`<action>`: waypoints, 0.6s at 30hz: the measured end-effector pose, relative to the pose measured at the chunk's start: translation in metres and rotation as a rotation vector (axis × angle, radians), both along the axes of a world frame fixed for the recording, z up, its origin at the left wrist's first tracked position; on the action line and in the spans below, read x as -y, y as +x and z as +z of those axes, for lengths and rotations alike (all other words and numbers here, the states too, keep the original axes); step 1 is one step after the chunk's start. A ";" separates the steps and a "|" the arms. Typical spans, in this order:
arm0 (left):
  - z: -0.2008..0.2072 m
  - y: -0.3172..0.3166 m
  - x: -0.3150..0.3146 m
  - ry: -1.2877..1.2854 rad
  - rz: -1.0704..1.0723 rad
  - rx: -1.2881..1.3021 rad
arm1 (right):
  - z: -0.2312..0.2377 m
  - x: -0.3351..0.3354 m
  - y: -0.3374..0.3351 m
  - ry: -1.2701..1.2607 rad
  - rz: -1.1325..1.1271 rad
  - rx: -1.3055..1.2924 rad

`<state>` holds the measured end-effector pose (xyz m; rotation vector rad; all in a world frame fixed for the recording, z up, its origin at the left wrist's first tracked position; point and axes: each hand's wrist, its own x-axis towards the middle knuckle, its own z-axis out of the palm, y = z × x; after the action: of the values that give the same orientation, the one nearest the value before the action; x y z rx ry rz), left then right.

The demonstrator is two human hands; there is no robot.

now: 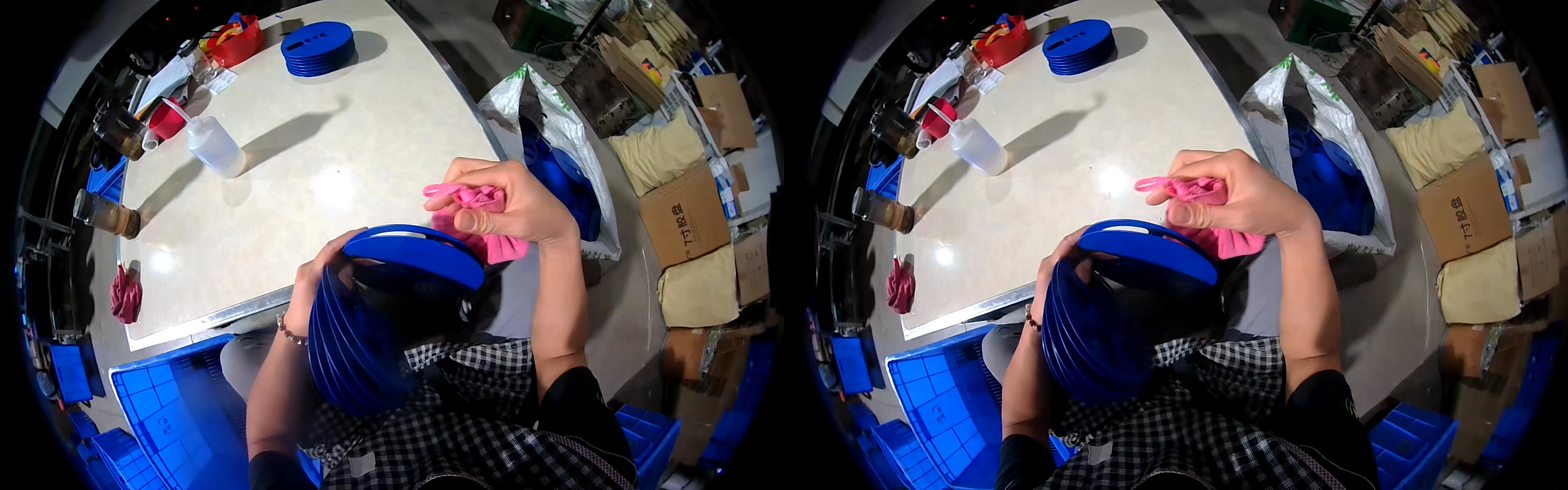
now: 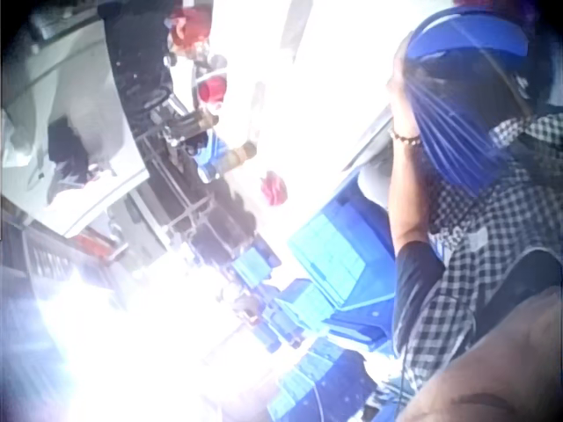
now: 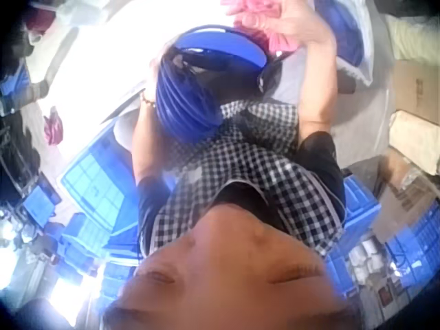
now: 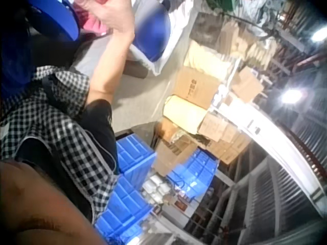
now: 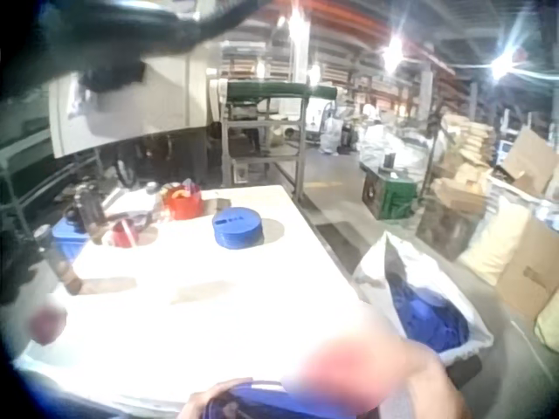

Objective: The person picks up blue circular plastic parts from a conveyor belt and stacks them on a table. They then wipe the parts with a pink cloth, occasionally applying liquid from a bottle, and place the cleaned parts into a blue crate.

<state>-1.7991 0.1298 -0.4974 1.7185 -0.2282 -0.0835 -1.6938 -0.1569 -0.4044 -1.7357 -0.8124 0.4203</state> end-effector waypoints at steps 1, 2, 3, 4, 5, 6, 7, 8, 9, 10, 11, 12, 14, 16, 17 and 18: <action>-0.001 0.001 0.001 -0.003 0.003 -0.029 | 0.000 -0.001 -0.002 0.021 0.007 -0.032; -0.003 0.001 0.002 -0.006 0.006 -0.058 | -0.008 -0.002 -0.003 0.108 0.022 -0.091; -0.005 0.001 0.002 -0.005 0.017 -0.089 | -0.007 -0.002 -0.003 0.057 0.041 -0.045; -0.005 0.000 0.002 -0.017 0.021 -0.105 | -0.005 -0.003 -0.002 0.007 0.060 0.001; -0.004 -0.001 0.002 -0.028 0.025 -0.120 | -0.005 -0.003 -0.001 -0.042 0.080 0.047; -0.003 0.000 0.004 -0.042 0.023 -0.135 | -0.007 -0.004 -0.001 -0.048 0.073 0.059; 0.002 0.000 0.005 -0.030 0.023 -0.172 | -0.006 -0.003 -0.001 -0.085 0.077 0.068; 0.009 0.000 0.006 -0.017 0.022 -0.209 | -0.004 -0.002 -0.001 -0.122 0.081 0.076; 0.013 -0.001 0.006 -0.003 0.024 -0.243 | -0.002 -0.002 -0.001 -0.157 0.087 0.087; 0.013 -0.002 0.005 -0.022 0.020 -0.234 | -0.002 -0.002 -0.001 -0.169 0.062 0.099; 0.010 -0.003 0.003 -0.042 0.015 -0.225 | -0.002 -0.002 -0.001 -0.180 0.036 0.111; 0.008 -0.002 0.002 -0.062 0.008 -0.216 | -0.003 -0.002 -0.001 -0.193 0.008 0.123; 0.004 -0.001 0.001 -0.084 0.025 -0.201 | -0.002 -0.003 -0.002 -0.175 -0.063 0.208; 0.003 -0.002 -0.001 -0.074 0.038 -0.174 | -0.001 -0.006 -0.005 -0.071 -0.137 0.336; 0.004 -0.003 -0.003 -0.053 0.040 -0.152 | -0.001 -0.004 -0.005 -0.019 -0.199 0.339; 0.006 -0.003 -0.004 -0.034 0.041 -0.128 | 0.002 0.002 -0.005 0.033 -0.263 0.344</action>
<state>-1.8019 0.1335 -0.4918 1.6766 -0.0990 -0.1585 -1.6985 -0.1585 -0.4025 -1.8806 -0.8107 -0.0717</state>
